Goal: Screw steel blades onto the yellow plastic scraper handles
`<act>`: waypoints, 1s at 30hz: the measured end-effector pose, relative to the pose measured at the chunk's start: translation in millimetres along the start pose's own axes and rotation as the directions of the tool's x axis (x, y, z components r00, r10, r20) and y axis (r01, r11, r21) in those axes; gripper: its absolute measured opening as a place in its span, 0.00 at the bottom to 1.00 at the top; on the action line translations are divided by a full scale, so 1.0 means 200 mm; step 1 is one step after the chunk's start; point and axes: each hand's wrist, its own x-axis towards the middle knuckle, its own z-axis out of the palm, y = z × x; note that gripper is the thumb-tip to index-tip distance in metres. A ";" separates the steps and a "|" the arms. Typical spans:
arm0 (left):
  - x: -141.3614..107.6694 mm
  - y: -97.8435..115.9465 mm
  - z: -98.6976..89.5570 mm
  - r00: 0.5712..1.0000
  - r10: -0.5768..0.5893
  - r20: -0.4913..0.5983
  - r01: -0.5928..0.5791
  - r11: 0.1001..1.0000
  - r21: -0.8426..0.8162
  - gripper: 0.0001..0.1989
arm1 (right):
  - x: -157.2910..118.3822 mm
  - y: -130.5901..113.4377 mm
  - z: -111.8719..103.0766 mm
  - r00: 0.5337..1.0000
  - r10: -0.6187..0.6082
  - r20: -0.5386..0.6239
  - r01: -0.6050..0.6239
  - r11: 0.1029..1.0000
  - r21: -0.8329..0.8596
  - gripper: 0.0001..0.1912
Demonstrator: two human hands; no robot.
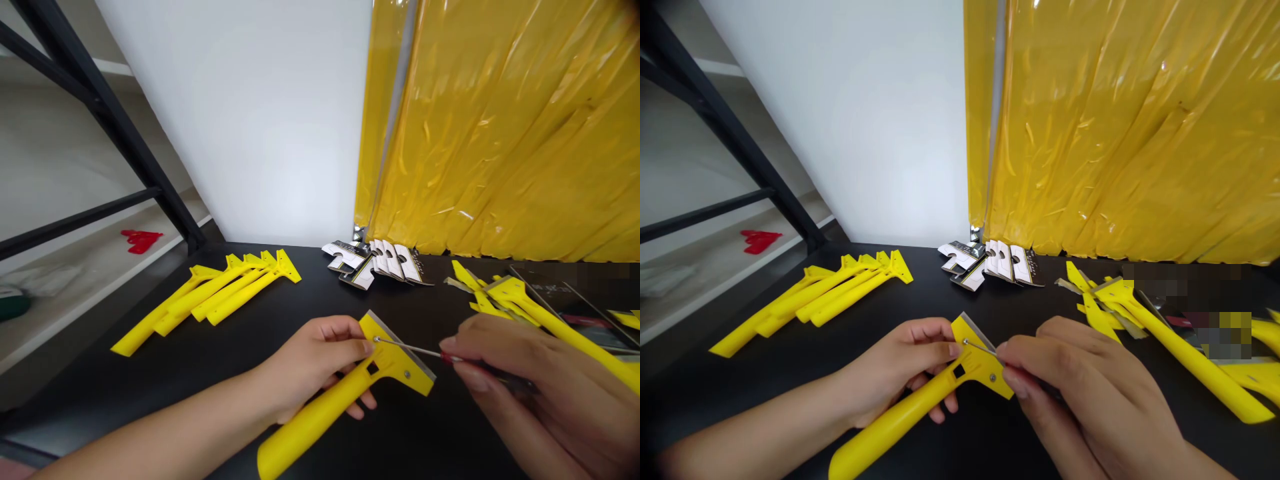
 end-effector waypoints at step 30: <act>0.06 0.02 -0.08 0.919 0.347 -0.188 -0.277 0.906 0.320 0.12 | 0.04 -0.01 0.09 0.984 0.163 0.072 -0.146 0.970 -0.196 0.14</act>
